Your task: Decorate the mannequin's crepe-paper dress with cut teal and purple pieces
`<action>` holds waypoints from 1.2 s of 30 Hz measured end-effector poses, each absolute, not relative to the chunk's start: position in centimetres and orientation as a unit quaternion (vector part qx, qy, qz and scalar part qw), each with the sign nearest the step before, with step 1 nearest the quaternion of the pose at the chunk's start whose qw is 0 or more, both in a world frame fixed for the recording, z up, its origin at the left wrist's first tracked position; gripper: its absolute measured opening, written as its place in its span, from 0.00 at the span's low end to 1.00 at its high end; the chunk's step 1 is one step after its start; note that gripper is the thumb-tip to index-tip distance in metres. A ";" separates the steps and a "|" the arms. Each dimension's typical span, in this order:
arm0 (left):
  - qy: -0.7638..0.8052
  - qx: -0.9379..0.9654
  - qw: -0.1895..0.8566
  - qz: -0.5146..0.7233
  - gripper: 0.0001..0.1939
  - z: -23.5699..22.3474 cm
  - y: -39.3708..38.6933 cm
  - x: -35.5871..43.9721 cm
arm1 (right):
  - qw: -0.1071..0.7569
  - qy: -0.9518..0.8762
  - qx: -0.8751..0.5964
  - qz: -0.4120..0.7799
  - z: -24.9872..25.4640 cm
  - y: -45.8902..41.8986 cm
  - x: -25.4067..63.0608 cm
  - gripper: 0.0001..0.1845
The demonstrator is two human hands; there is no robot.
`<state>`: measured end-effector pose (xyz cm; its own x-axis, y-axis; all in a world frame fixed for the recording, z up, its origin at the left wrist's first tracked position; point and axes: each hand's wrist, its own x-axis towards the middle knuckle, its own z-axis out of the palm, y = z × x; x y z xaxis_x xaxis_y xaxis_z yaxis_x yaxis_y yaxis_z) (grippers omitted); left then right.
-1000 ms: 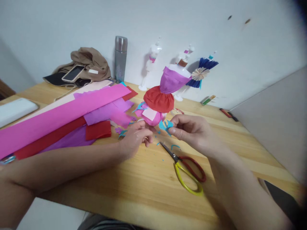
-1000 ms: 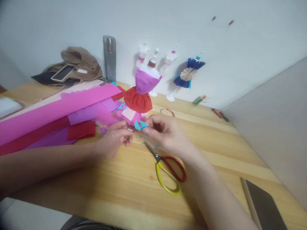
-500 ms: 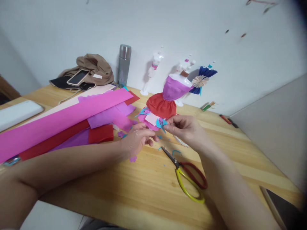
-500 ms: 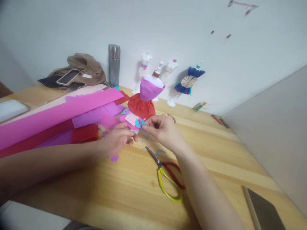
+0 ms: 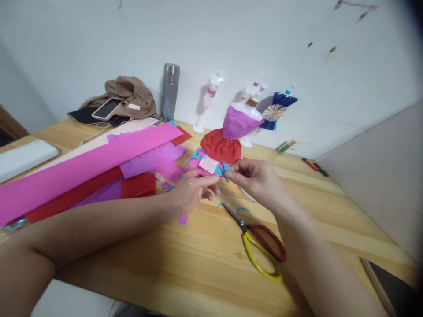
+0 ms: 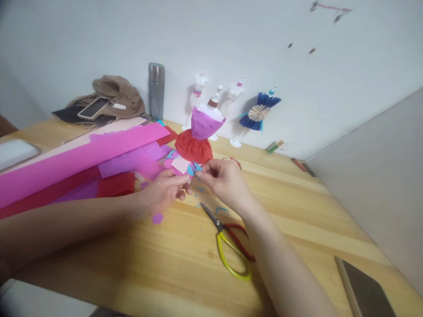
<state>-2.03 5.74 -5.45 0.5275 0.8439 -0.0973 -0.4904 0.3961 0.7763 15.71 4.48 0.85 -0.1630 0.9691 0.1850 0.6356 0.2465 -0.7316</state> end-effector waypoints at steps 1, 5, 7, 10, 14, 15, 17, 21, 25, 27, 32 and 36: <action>0.246 0.359 0.797 0.418 0.25 -5.4 5.8 -2.0 | 0.328 -0.718 -0.558 0.256 0.8 4.5 15.7 0.25; 0.227 0.376 0.794 0.419 0.23 -5.4 6.1 -2.0 | 0.323 -0.720 -0.561 0.250 0.7 4.4 15.5 0.25; 0.225 0.376 0.794 0.422 0.22 -5.5 6.2 -2.0 | 0.321 -0.721 -0.565 0.240 0.6 4.5 15.5 0.27; 0.222 0.367 0.795 0.429 0.22 -5.7 6.4 -1.8 | 0.326 -0.718 -0.568 0.236 0.7 4.4 15.4 0.29; 0.210 0.365 0.802 0.423 0.23 -5.5 6.2 -1.8 | 0.328 -0.716 -0.552 0.274 1.6 4.0 15.5 0.29; 0.208 0.365 0.804 0.421 0.22 -5.4 6.2 -1.9 | 0.332 -0.713 -0.546 0.289 1.8 3.9 15.5 0.29; 0.208 0.364 0.806 0.418 0.21 -5.2 6.0 -1.9 | 0.348 -0.701 -0.538 0.313 2.0 3.7 15.4 0.28; 0.210 0.361 0.811 0.410 0.19 -5.2 6.0 -2.0 | 0.367 -0.687 -0.544 0.312 1.3 4.0 15.2 0.27; 0.211 0.364 0.810 0.408 0.19 -5.3 6.0 -2.1 | 0.364 -0.696 -0.558 0.268 0.4 4.5 15.3 0.24; 0.212 0.365 0.809 0.409 0.20 -5.3 6.0 -2.1 | 0.359 -0.701 -0.562 0.254 0.3 4.6 15.4 0.23; 0.214 0.371 0.808 0.404 0.20 -5.3 6.0 -2.0 | 0.347 -0.705 -0.572 0.236 0.4 4.4 15.2 0.21; 0.224 0.377 0.803 0.403 0.21 -5.2 5.8 -2.0 | 0.342 -0.711 -0.574 0.218 0.4 4.4 15.1 0.20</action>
<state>-2.00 5.84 -5.23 0.5740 0.8169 -0.0561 -0.4792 0.3907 0.7859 15.07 4.40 0.38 -0.1077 0.9659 0.2353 0.6674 0.2457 -0.7030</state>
